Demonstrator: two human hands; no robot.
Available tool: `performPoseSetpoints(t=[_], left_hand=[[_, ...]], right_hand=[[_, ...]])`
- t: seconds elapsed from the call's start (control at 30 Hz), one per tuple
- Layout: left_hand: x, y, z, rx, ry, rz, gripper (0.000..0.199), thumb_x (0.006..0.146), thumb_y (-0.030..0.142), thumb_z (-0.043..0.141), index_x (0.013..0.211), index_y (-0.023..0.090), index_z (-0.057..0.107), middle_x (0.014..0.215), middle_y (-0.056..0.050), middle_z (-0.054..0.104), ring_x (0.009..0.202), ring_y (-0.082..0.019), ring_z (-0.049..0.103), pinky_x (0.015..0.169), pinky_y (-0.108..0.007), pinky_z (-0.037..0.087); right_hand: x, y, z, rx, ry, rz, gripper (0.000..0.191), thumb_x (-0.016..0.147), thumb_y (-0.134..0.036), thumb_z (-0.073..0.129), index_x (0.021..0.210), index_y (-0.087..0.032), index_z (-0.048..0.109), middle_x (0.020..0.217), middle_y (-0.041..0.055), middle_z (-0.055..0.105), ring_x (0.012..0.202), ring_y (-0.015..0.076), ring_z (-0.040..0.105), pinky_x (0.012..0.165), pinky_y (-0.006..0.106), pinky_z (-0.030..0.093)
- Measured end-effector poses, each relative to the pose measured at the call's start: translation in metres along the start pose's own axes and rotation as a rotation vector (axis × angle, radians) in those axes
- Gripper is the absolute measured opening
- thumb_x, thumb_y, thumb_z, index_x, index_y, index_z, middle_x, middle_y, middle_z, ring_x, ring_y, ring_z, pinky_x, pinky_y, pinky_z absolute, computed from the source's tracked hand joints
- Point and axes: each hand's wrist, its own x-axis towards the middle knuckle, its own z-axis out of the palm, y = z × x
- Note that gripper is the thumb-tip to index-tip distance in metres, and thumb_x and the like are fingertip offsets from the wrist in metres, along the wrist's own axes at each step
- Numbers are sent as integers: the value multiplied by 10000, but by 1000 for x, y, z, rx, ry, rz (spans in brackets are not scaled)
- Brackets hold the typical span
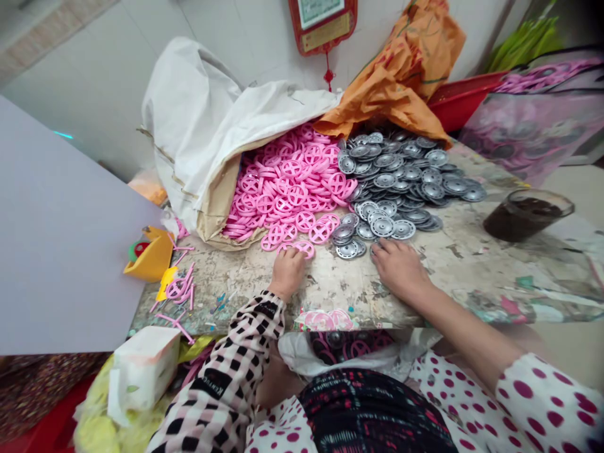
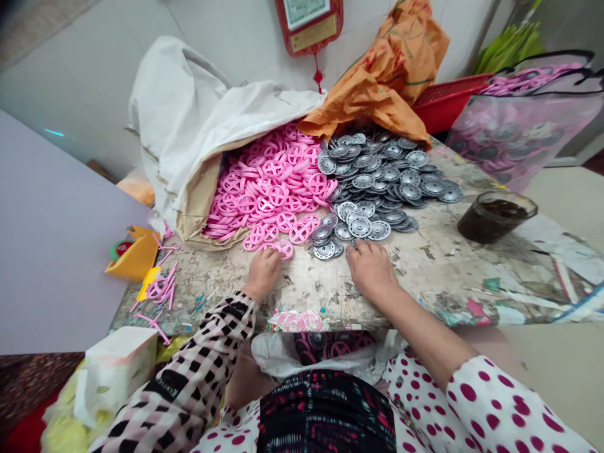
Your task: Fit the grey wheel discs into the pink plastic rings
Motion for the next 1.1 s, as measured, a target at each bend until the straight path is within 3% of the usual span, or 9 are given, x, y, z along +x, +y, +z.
performPoseSetpoints(t=[0.17, 0.3, 0.4, 0.5, 0.6, 0.7, 0.83, 0.97, 1.1], left_hand=[[-30, 22, -10, -96, 140, 198, 215, 886, 254, 480, 986, 209, 666, 971, -75, 665, 931, -206, 547, 847, -383, 460], [-55, 39, -14, -318, 144, 196, 178, 864, 225, 517, 959, 212, 667, 971, -70, 676, 983, -203, 565, 907, -400, 458], [-66, 51, -15, -678, 129, -46, 139, 843, 240, 552, 916, 202, 664, 1006, -73, 668, 997, -186, 588, 923, -374, 461], [-65, 65, -18, -1215, 104, -497, 124, 797, 299, 617, 834, 182, 632, 854, -35, 666, 819, -144, 624, 789, -299, 501], [-57, 82, -26, -1781, 24, -861, 230, 696, 308, 727, 794, 172, 569, 733, 8, 636, 667, -114, 618, 691, -261, 508], [-50, 96, -32, -2100, -38, -982, 316, 623, 246, 788, 812, 175, 546, 790, -2, 660, 727, -136, 652, 728, -277, 522], [-51, 107, -32, -2169, -39, -969, 387, 601, 202, 802, 903, 183, 561, 843, -3, 671, 726, -124, 648, 726, -273, 525], [-55, 108, -31, -2081, -32, -975, 401, 571, 221, 818, 875, 172, 561, 794, 7, 657, 660, -119, 631, 637, -257, 519], [-55, 108, -31, -2036, -20, -1016, 422, 530, 218, 830, 838, 171, 546, 733, 23, 641, 620, -107, 617, 597, -231, 505]], right_hand=[[-3, 9, -6, 144, 4, 15, 459, 859, -356, 515, 1245, -115, 575, 1193, 165, 577, 1062, 289, 512, 902, 377, 396], [5, 23, -11, 228, -11, 101, 487, 766, -407, 624, 1176, -144, 628, 986, 135, 605, 959, 290, 540, 846, 384, 417], [9, 29, -16, 435, 7, 214, 364, 745, -350, 624, 1046, -156, 687, 924, 103, 623, 868, 249, 568, 781, 353, 432], [7, 21, -23, 772, 35, 386, 247, 705, -318, 624, 892, -178, 703, 804, 48, 653, 722, 196, 573, 691, 326, 437], [-2, -8, -31, 1186, 52, 380, 285, 689, -375, 641, 892, -179, 677, 787, 32, 670, 700, 177, 582, 670, 312, 456], [-18, -49, -34, 1292, 118, 297, 282, 762, -402, 594, 927, -181, 656, 851, 48, 660, 753, 185, 590, 701, 326, 468], [-41, -82, -30, 980, 227, 78, 202, 867, -339, 502, 892, -198, 644, 855, 66, 590, 852, 212, 553, 782, 355, 443], [-47, -83, -26, 866, 278, 17, 242, 867, -344, 504, 1019, -184, 602, 943, 93, 564, 926, 233, 535, 834, 369, 437], [-44, -78, -30, 926, 55, 26, 291, 860, -341, 500, 1098, -188, 566, 981, 74, 641, 892, 211, 584, 783, 322, 450]])
